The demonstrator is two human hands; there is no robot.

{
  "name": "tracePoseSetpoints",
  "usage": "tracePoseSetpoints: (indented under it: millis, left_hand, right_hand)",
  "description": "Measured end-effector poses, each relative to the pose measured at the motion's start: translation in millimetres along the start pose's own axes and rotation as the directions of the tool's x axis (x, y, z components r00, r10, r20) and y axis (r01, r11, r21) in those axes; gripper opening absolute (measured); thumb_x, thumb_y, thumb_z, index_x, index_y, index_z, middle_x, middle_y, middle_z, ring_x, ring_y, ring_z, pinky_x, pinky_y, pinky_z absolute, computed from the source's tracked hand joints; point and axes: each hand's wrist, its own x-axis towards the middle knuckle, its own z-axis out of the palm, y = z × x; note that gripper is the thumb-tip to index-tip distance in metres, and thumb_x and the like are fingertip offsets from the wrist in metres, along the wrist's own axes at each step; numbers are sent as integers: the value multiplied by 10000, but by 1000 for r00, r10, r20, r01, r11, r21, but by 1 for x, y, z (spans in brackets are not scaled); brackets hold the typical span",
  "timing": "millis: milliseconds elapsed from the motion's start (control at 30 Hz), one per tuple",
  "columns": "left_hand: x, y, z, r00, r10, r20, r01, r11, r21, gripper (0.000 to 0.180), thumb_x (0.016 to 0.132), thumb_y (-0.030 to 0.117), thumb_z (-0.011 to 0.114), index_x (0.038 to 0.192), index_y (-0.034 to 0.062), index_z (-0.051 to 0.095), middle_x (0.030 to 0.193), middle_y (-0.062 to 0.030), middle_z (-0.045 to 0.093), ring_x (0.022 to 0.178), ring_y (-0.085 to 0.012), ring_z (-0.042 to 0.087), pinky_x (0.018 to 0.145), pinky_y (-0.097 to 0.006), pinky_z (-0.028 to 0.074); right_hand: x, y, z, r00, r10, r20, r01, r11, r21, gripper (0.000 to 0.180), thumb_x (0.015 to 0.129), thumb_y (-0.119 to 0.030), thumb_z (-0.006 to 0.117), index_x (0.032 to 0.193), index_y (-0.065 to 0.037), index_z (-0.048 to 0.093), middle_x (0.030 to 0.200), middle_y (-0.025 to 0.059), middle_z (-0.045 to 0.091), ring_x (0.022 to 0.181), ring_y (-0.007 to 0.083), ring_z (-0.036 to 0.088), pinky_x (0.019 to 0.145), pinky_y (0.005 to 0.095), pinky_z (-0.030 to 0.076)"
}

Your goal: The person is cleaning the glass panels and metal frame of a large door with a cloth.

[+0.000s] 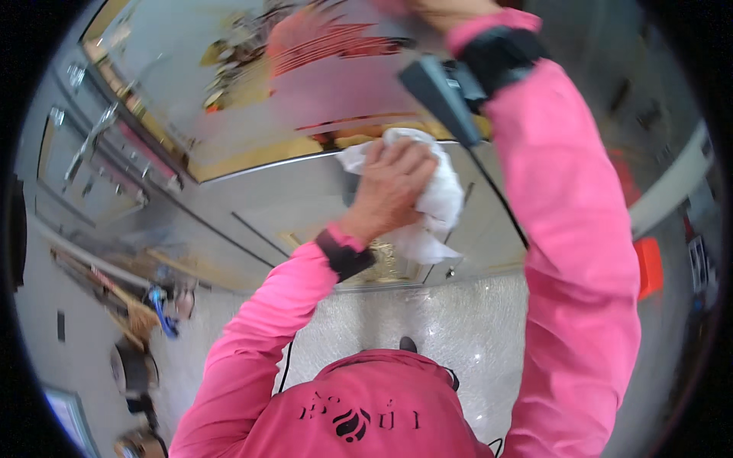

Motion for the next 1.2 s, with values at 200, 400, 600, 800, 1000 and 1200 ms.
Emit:
tracePoseSetpoints:
  millis: [200, 400, 600, 800, 1000, 1200]
  left_hand:
    - [12, 0, -17, 1000, 9, 9, -8, 998, -55, 630, 443, 133, 729, 1040, 123, 527, 1005, -41, 544, 1000, -249, 503, 849, -395, 356]
    - [26, 19, -14, 984, -153, -92, 139, 979, -146, 590, 508, 135, 692, 1075, 84, 534, 909, -79, 559, 940, -279, 507, 792, -410, 358]
    - [18, 21, -2, 979, -150, -136, 138, 986, -90, 556, 555, 86, 656, 1096, 77, 527, 990, -112, 539, 973, -311, 485, 841, -417, 351]
    - [7, 3, -15, 997, -80, -11, 76, 975, -209, 632, 569, 20, 650, 1177, 62, 481, 1114, -153, 507, 1095, -334, 450, 941, -440, 326]
    - [11, -15, -62, 994, 87, -61, -100, 960, -261, 572, 634, 69, 650, 1184, 64, 492, 1258, -164, 472, 1218, -354, 410, 1011, -478, 295]
    - [48, -64, -128, 888, 161, -431, -27, 953, 302, 487, 730, 88, 619, 1205, 66, 512, 1316, -157, 446, 1256, -342, 374, 1035, -463, 255]
  right_hand:
    - [-6, -11, -54, 950, 181, 254, -278, 861, 425, 298, 801, -133, 521, 1063, 5, 553, 993, 230, 555, 947, 390, 512, 823, 465, 413]
    - [-126, -89, -189, 203, 625, 754, -929, 366, -53, 285, 879, -139, 515, 1133, -23, 570, 995, 143, 627, 883, 218, 607, 772, 313, 476]
    - [-177, -145, -171, -126, 703, 700, -964, -254, 81, 458, 876, -290, 558, 1248, -35, 479, 1044, 155, 622, 930, 185, 591, 782, 319, 463]
    - [-172, -159, -143, -302, 676, 673, -752, -602, 268, 352, 779, -125, 661, 1091, -72, 506, 820, 66, 563, 733, 123, 553, 581, 277, 456]
    - [-184, -128, -133, -123, 873, 472, -855, -334, 396, 301, 697, 5, 635, 987, -22, 560, 907, 66, 598, 817, 122, 577, 694, 259, 470]
    - [-99, 3, -141, 373, 885, -278, -894, 423, 147, 369, 714, -146, 656, 1050, -25, 561, 997, 160, 534, 938, 327, 517, 846, 388, 416]
